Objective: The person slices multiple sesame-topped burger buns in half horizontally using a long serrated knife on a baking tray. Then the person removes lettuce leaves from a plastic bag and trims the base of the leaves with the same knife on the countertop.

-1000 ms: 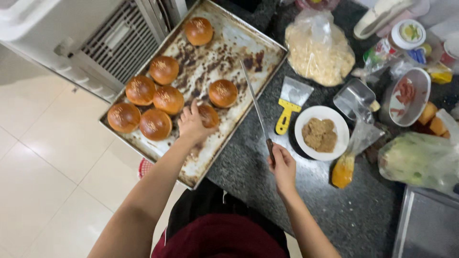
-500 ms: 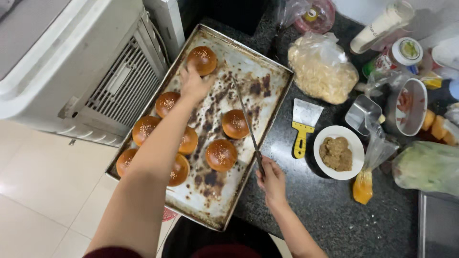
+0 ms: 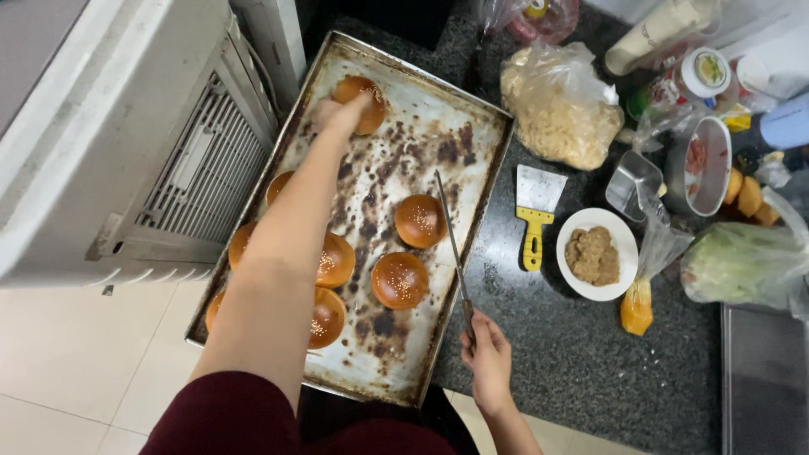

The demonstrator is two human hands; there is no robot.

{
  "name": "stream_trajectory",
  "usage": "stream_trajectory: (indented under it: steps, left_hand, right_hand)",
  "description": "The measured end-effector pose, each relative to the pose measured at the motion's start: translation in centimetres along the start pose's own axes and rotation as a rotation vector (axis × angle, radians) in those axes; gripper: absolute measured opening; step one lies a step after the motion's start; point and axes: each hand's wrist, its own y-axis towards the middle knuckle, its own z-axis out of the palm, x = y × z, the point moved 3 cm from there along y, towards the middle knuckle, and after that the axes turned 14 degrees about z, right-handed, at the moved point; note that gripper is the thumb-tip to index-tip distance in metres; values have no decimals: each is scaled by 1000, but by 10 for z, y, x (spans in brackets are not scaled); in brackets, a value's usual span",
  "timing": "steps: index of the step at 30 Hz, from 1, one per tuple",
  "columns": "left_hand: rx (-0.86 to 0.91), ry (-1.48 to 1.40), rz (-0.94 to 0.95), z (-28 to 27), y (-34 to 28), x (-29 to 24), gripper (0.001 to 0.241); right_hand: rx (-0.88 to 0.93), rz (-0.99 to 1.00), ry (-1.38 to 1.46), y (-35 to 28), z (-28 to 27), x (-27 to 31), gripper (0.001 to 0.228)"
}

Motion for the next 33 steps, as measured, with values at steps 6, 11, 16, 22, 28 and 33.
stream_trajectory:
  steps: [6, 11, 16, 22, 28, 33]
  left_hand:
    - [4, -133, 131, 16, -30, -15, 102]
    - [-75, -198, 280, 31, -66, -3, 96]
    - [-53, -569, 289, 8, -157, 12, 96]
    - [61, -594, 109, -44, -356, 69, 81]
    - [-124, -487, -104, -43, -454, 136, 77]
    - [-234, -445, -144, -32, -454, 176, 85]
  right_hand:
    - [-15, 0, 15, -2, 2, -3, 35]
    - [25, -50, -54, -2, 1, 3, 36]
    - [83, -66, -36, 4, -20, 2, 34]
    - [168, -123, -139, 5, -69, 9, 33]
    - [348, -245, -431, 5, -132, 15, 31]
    - [399, -208, -472, 12, -175, 3, 32]
